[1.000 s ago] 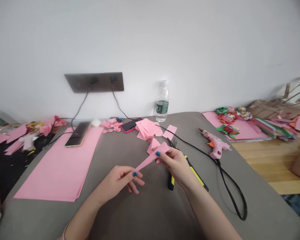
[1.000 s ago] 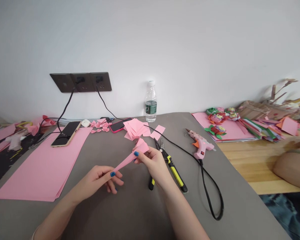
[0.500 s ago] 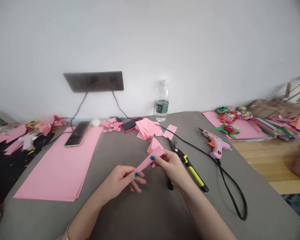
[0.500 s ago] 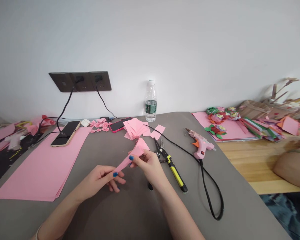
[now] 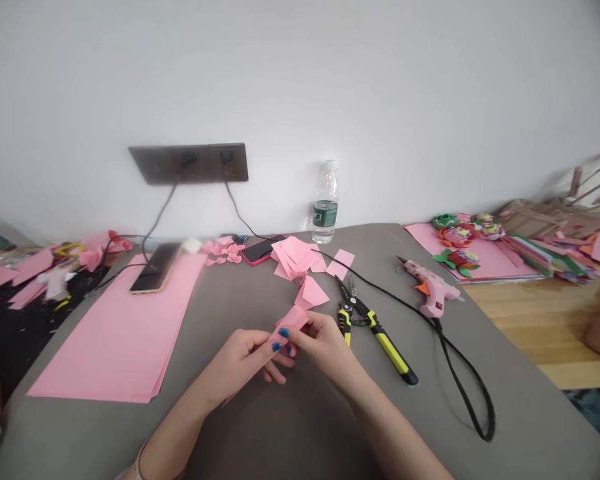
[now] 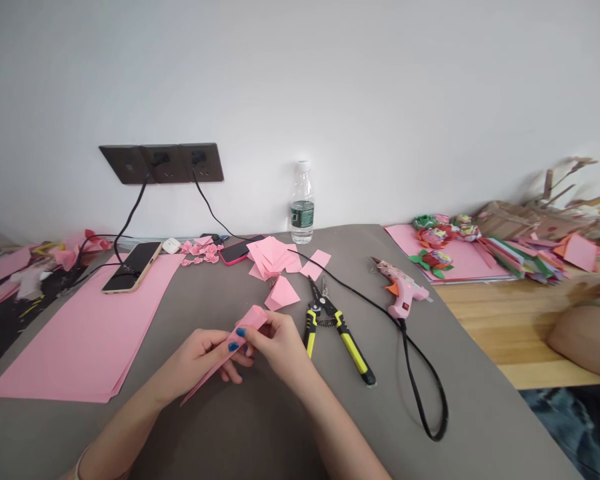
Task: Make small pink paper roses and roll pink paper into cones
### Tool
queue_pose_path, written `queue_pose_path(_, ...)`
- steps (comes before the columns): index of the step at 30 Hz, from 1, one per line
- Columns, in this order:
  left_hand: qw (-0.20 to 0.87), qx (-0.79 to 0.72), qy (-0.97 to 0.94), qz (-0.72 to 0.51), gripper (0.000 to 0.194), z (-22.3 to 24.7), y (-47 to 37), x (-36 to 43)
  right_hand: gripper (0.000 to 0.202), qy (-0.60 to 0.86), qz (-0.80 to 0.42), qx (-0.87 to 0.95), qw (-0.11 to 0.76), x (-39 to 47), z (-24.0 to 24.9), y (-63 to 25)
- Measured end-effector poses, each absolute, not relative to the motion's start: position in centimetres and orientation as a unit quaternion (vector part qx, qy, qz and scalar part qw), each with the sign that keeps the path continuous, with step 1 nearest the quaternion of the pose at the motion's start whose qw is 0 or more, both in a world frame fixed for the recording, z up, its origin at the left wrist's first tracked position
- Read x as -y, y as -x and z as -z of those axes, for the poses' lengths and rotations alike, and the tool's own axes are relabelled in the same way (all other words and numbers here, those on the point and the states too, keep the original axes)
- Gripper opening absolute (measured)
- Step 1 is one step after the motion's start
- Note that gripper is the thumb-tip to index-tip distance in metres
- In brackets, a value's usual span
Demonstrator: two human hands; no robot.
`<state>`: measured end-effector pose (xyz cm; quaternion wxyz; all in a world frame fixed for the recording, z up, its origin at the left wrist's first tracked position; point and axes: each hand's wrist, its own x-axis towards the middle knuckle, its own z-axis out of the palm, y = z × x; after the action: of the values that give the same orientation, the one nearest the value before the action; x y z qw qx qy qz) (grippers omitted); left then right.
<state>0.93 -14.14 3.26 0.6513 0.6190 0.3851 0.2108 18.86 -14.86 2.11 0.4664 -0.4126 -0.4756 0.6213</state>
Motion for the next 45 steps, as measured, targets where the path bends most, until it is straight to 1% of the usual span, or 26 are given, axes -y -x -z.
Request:
queue_pose_path(6,0.680,-0.380,-0.594,-0.202,0.043,-2.9,-0.7,14.3,0.032,0.424,-0.617,0.484,0.453,15.1,-2.8,-19.1)
queue_pose_path(8,0.684,-0.377,-0.591,-0.200,0.042,-2.7,-0.8,14.4,0.027,0.414,-0.612,0.499,0.453,15.3,-3.2,-19.1)
queue_pose_path(15,0.654,-0.365,-0.628,-0.212,0.043,-3.3,-0.8,14.5,0.016,0.404,-0.587,0.530,0.459,15.8,-4.3,-19.2)
queue_pose_path(21,0.634,-0.363,-0.653,-0.199,0.046,-3.9,-0.8,14.7,0.016,0.436,-0.508,0.597,0.442,16.2,-4.6,-19.1)
queue_pose_path(25,0.608,-0.342,-0.685,-0.212,0.039,-4.2,-0.8,15.1,0.014,0.406,-0.496,0.617,0.457,16.7,-5.0,-18.9)
queue_pose_path(30,0.535,-0.326,-0.749,-0.217,0.037,-5.2,-0.6,15.5,0.016,0.354,-0.473,0.642,0.488,17.3,-6.0,-19.0)
queue_pose_path(34,0.460,-0.345,-0.793,-0.202,0.026,-6.0,-0.3,15.6,0.021,0.338,-0.447,0.668,0.489,17.6,-6.6,-19.4)
queue_pose_path(37,0.417,-0.374,-0.806,-0.191,0.016,-6.6,0.0,15.5,0.032,0.377,-0.458,0.651,0.473,17.6,-6.4,-19.8)
queue_pose_path(40,0.360,-0.414,-0.818,-0.174,0.019,-6.9,0.4,15.2,0.045,0.430,-0.459,0.612,0.480,17.3,-5.5,-20.4)
queue_pose_path(42,0.313,-0.425,-0.833,-0.165,0.018,-6.8,0.7,14.9,0.043,0.432,-0.465,0.595,0.494,17.0,-4.9,-20.8)
queue_pose_path(45,0.260,-0.414,-0.855,-0.171,0.022,-6.4,0.9,14.5,0.036,0.413,-0.480,0.583,0.508,16.6,-4.4,-21.4)
